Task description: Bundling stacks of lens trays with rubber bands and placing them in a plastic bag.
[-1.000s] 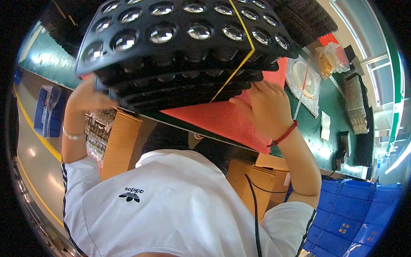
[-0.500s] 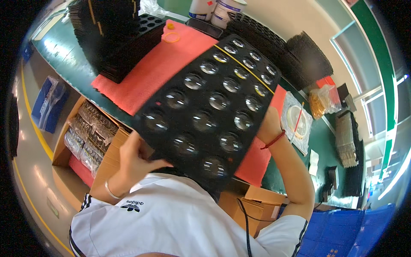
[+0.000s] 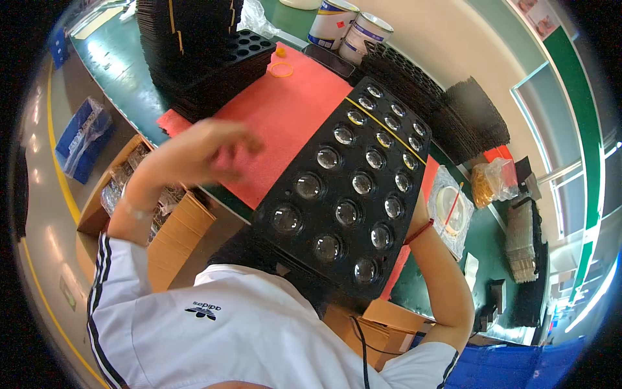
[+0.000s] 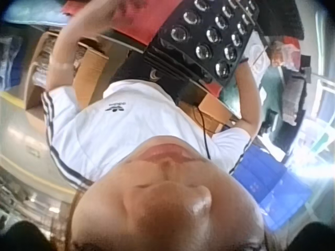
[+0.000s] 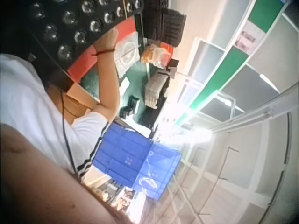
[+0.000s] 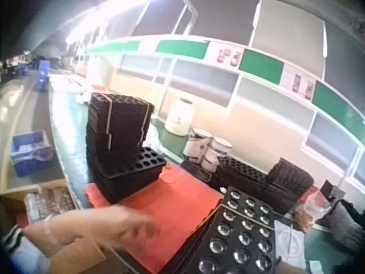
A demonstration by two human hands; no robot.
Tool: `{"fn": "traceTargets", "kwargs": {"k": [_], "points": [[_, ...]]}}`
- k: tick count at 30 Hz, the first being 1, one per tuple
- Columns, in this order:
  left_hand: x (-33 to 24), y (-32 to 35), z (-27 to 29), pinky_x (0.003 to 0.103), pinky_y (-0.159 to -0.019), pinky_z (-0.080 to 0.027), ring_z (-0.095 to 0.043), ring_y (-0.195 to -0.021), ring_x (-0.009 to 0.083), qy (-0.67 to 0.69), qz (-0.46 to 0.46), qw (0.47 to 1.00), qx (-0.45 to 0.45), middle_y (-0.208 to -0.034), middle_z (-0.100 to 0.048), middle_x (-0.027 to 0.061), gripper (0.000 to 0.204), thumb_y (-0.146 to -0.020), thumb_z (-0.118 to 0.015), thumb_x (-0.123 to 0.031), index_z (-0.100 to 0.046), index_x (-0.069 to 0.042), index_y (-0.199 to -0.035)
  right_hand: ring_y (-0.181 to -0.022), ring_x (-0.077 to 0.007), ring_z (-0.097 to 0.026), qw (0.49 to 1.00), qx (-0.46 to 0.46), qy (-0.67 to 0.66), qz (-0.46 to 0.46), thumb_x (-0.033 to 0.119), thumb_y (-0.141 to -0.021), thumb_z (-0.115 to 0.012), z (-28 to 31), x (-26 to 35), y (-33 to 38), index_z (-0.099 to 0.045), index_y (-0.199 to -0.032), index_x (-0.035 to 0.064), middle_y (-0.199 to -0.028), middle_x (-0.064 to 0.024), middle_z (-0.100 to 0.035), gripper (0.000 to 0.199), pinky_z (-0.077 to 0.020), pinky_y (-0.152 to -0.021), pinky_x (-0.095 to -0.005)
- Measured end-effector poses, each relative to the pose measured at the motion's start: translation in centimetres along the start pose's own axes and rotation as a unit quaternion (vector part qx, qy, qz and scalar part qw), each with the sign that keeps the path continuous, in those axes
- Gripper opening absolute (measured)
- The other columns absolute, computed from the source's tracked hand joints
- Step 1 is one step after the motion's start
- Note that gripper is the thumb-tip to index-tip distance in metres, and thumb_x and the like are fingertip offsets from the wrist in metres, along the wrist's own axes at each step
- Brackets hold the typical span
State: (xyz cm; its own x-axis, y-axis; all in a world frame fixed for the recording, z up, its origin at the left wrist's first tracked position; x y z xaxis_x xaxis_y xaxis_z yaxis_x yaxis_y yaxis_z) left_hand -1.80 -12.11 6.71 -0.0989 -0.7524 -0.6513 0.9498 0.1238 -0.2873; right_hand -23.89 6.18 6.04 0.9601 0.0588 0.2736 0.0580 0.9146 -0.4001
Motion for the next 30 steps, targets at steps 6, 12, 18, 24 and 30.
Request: {"fn": "traceTargets", "kwargs": {"k": [6, 12, 18, 24, 30], "points": [[11.4, -12.0, 1.6, 0.047, -0.086, -0.049, -0.059, -0.104, 0.0365, -0.314, 0.169, 0.932, -0.072, -0.114, -0.06, 0.0207, 0.035, -0.084, -0.053, -0.022, -0.058, 0.0, -0.112, -0.08, -0.0325, -0.062, 0.999, 0.025, 0.001, 0.027, 0.01, -0.069, -0.064, 0.0, 1.3, -0.5, -0.065, -0.089, 0.0053, -0.09, -0.0123, -0.066, 0.02, -0.0495, -0.069, -0.0426], [14.7, -16.6, 0.5, 0.046, -0.084, -0.051, -0.061, -0.104, 0.0348, -0.349, 0.211, 0.913, 0.0, -0.108, -0.064, 0.0196, 0.025, -0.081, -0.051, -0.013, -0.067, -0.001, -0.097, -0.073, -0.0323, -0.061, 0.977, 0.086, 0.175, 0.086, 0.012, -0.064, -0.067, 0.1, 2.2, 2.5, -0.064, -0.083, 0.0047, -0.081, -0.0119, -0.064, 0.021, -0.0494, -0.063, -0.0404], [13.6, -15.4, 0.9, 0.048, -0.078, -0.052, -0.064, -0.094, 0.0389, -0.321, 0.225, 0.919, -0.049, -0.1, -0.065, 0.0221, 0.024, -0.084, -0.05, -0.016, -0.065, -0.001, -0.094, -0.059, -0.0247, -0.056, 0.95, -0.052, 0.253, 0.174, 0.008, -0.062, -0.071, 6.5, 8.3, 1.9, -0.06, -0.068, 0.0087, -0.066, -0.0059, -0.057, 0.013, -0.0444, -0.054, -0.0352], [2.8, -12.3, 6.4, 0.039, -0.066, -0.049, -0.063, -0.074, 0.0313, -0.186, -0.011, 0.94, -0.285, -0.08, -0.065, 0.0162, 0.018, -0.094, -0.047, -0.02, -0.051, -0.003, -0.097, -0.066, -0.0254, -0.062, 0.917, -0.21, 0.262, 0.218, 0.002, -0.07, -0.067, 12.4, 13.3, 1.4, -0.063, -0.075, 0.0028, -0.074, -0.0093, -0.064, 0.006, -0.0483, -0.06, -0.032], [-13.5, -5.8, 7.5, 0.026, -0.065, -0.046, -0.058, -0.069, 0.0158, 0.002, -0.292, 0.907, -0.302, -0.078, -0.059, 0.006, 0.008, -0.091, -0.055, -0.006, -0.052, -0.001, -0.097, -0.084, -0.0287, -0.065, 0.894, -0.279, 0.219, 0.274, 0.003, -0.074, -0.07, 15.4, 19.7, -1.5, -0.064, -0.093, -0.0015, -0.088, -0.0168, -0.067, 0.021, -0.0507, -0.076, -0.0344]]}}
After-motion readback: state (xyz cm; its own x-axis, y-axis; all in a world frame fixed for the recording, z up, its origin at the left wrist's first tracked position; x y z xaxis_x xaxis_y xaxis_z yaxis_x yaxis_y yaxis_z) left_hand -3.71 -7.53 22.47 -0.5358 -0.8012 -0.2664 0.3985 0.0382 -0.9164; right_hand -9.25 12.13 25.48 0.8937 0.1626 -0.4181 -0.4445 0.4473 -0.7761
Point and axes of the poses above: each hand's wrist, its own y-axis away from the middle knuckle, its own z-axis out of the back of the hand, x = y × z, the point moved 8 cm from there along -y, towards the middle knuckle
